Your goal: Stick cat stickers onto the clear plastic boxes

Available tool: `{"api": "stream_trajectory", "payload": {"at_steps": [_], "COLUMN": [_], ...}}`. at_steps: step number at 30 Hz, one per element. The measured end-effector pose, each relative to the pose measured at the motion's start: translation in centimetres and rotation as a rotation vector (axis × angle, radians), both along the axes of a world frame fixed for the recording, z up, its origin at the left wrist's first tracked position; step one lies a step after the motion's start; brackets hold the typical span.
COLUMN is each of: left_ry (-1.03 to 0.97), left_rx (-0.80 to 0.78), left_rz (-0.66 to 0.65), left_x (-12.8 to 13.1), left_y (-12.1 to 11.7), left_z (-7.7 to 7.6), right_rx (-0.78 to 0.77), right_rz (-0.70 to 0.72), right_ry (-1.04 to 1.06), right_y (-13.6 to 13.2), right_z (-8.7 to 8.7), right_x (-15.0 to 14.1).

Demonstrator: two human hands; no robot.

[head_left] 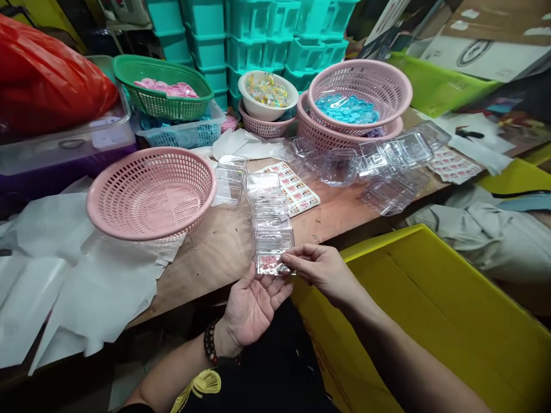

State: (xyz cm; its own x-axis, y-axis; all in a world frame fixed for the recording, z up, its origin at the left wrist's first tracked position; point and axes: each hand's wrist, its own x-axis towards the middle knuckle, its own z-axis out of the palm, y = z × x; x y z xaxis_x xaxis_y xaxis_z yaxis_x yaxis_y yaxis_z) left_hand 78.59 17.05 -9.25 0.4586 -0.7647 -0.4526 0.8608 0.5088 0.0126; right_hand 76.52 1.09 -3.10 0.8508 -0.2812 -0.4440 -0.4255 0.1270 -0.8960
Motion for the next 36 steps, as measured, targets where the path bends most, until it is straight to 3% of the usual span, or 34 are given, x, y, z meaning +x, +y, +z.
{"api": "stream_trajectory", "payload": {"at_steps": [8, 25, 29, 32, 36], "left_ry": [0.088, 0.146, 0.126, 0.131, 0.143], "left_rx": [-0.012, 0.010, 0.087, 0.216, 0.312], "left_rz": [-0.038, -0.016, 0.012, 0.030, 0.055], "left_x": [-0.6, -0.5, -0.6, -0.6, -0.7], "left_y": [-0.3, -0.2, -0.9, -1.7, -2.5], "left_z": [-0.7, -0.1, 0.6, 1.2, 1.9], "right_rx": [-0.042, -0.025, -0.048, -0.169, -0.557], "right_rz": [-0.013, -0.004, 0.014, 0.067, 0.189], "right_ry": [0.117, 0.164, 0.168, 0.137, 0.116], "right_y": [-0.3, -0.3, -0.3, -0.2, 0.7], "right_z": [-0.4, -0.7, -0.8, -0.7, -0.2], "right_x": [-1.2, -0.7, -0.6, -0.6, -0.9]}}
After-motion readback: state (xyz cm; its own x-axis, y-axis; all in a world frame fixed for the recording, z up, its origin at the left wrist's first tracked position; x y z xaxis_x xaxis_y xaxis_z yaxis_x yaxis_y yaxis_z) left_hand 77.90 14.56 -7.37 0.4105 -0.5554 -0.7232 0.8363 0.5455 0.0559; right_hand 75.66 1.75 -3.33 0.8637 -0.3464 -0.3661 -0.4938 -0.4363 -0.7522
